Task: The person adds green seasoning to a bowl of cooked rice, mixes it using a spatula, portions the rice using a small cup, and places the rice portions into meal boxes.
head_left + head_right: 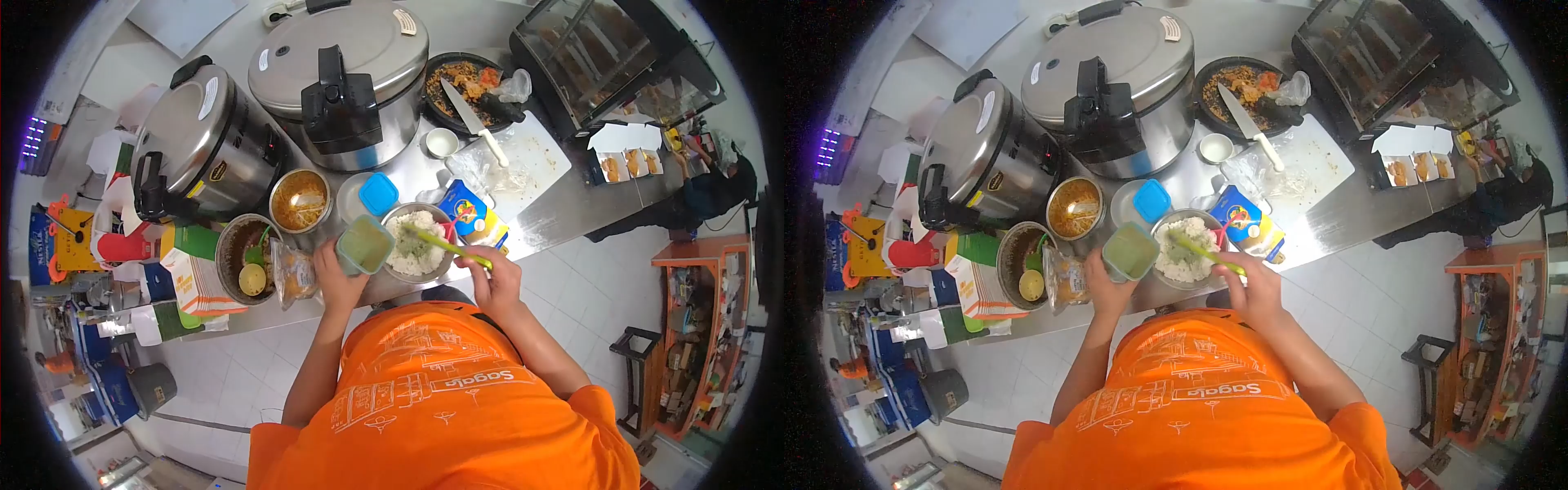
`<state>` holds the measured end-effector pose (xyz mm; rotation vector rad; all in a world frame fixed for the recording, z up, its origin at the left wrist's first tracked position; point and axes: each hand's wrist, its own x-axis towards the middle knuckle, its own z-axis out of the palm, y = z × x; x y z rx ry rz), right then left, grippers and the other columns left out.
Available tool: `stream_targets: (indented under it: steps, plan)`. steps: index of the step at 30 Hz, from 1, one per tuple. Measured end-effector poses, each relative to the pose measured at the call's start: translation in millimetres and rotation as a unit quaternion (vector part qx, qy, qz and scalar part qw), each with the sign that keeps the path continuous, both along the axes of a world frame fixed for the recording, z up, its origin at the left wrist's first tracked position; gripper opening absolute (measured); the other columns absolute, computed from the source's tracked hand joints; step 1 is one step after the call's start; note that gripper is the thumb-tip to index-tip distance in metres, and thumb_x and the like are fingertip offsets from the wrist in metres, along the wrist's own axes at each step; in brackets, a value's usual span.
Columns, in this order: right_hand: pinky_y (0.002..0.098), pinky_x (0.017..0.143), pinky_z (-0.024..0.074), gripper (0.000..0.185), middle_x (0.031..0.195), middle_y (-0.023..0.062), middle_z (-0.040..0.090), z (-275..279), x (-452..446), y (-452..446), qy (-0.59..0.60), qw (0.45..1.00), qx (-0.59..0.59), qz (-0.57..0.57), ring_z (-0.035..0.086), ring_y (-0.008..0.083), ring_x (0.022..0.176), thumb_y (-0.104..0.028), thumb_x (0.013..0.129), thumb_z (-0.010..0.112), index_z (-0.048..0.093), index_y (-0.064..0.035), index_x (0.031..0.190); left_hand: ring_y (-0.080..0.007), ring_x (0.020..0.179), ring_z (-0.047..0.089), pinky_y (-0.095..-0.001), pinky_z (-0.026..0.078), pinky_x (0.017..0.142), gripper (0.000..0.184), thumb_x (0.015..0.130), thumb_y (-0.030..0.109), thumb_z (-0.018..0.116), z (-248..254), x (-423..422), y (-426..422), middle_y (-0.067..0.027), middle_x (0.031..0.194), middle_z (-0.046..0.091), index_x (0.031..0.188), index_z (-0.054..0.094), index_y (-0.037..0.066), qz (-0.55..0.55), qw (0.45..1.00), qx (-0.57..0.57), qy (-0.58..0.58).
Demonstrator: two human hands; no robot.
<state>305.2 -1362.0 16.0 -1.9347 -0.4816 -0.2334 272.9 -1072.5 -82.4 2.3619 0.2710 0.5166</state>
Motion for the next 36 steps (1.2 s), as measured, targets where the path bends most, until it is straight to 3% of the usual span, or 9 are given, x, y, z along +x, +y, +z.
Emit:
stream_targets:
  steps: [6,10,12,13,15,23,29,31,36]
  plan:
    - [0.0414,0.082,0.054,0.025,0.1,0.0167,0.068,-3,21,55,-0.075,0.964,-0.059,0.248,0.067,0.0352,0.092,0.0,0.088,0.061,0.062,-0.0014,0.113,-0.038,0.119,0.049,-0.0477,0.04,0.102,0.082,0.055,0.018,0.087,33,12,-8,-0.016,0.127,0.052,0.126,0.048,0.003,-0.124,0.991,0.024,-0.041]
    - [0.0387,0.077,0.0562,0.022,0.098,0.0165,0.068,-13,14,69,-0.02,0.974,-0.041,0.223,0.07,0.0291,0.086,-0.004,0.092,0.059,0.06,0.0002,0.114,-0.0376,0.119,0.05,-0.0477,0.04,0.102,0.082,0.055,0.017,0.087,36,14,-9,-0.0151,0.129,0.052,0.126,0.049,0.004,-0.115,0.99,0.037,-0.068]
    - [0.0339,0.07,0.0579,0.019,0.093,0.0158,0.067,-17,12,71,0.245,0.953,0.127,0.123,0.07,0.0216,0.076,-0.009,0.097,0.056,0.058,0.0027,0.112,-0.0378,0.118,0.05,-0.0478,0.04,0.102,0.081,0.055,0.017,0.087,34,13,-8,-0.0153,0.129,0.052,0.125,0.049,0.004,-0.107,0.992,0.03,-0.067]
    - [0.0339,0.07,0.0579,0.019,0.093,0.0158,0.067,-24,15,70,0.245,0.953,0.128,0.123,0.07,0.0216,0.076,-0.009,0.097,0.056,0.058,0.0027,0.112,-0.0379,0.118,0.05,-0.0479,0.041,0.102,0.082,0.055,0.017,0.087,33,13,-7,-0.0154,0.129,0.052,0.126,0.049,0.004,-0.103,0.992,0.041,-0.066]
    - [0.0296,0.067,0.0586,0.02,0.091,0.0149,0.067,-35,27,62,0.355,0.879,0.315,0.034,0.07,0.0172,0.073,-0.013,0.101,0.053,0.056,0.0047,0.11,-0.0379,0.118,0.05,-0.0481,0.041,0.102,0.082,0.055,0.017,0.087,31,12,-7,-0.0155,0.129,0.052,0.126,0.049,0.004,-0.096,0.992,0.051,-0.065]
    - [0.0313,0.07,0.0594,0.024,0.09,0.0155,0.067,-20,23,4,0.349,0.859,0.358,-0.111,0.07,0.0209,0.075,-0.018,0.101,0.054,0.055,0.0031,0.112,-0.0391,0.12,0.048,-0.0476,0.041,0.101,0.084,0.059,0.021,0.089,4,0,9,-0.0191,0.131,0.05,0.129,0.048,0.002,-0.043,0.998,-0.003,-0.042]
    - [0.0313,0.072,0.0582,0.016,0.089,0.0129,0.069,-29,5,-19,0.23,0.934,0.259,-0.085,0.07,0.021,0.077,-0.011,0.099,0.055,0.058,0.0016,0.11,-0.0393,0.119,0.05,-0.0479,0.041,0.101,0.083,0.061,0.021,0.088,-2,-4,10,-0.0201,0.128,0.052,0.13,0.048,0.001,-0.037,0.999,0.003,-0.031]
    - [0.0315,0.071,0.0575,0.014,0.087,0.012,0.071,-31,-1,-23,0.076,0.995,0.056,-0.032,0.071,0.0193,0.079,-0.004,0.096,0.059,0.059,0.0006,0.109,-0.0396,0.117,0.052,-0.0476,0.042,0.099,0.084,0.06,0.022,0.089,-6,-2,10,-0.0203,0.126,0.053,0.13,0.047,0.001,-0.041,0.999,0.009,-0.032]
    - [0.0322,0.068,0.0555,0.015,0.086,0.0118,0.071,-10,0,-24,0.018,0.999,-0.046,-0.019,0.072,0.0243,0.077,-0.002,0.09,0.065,0.063,-0.0028,0.105,-0.0404,0.113,0.054,-0.0475,0.044,0.096,0.086,0.058,0.023,0.089,-10,1,8,-0.0205,0.124,0.054,0.13,0.047,0.0,-0.047,0.998,0.013,-0.038]
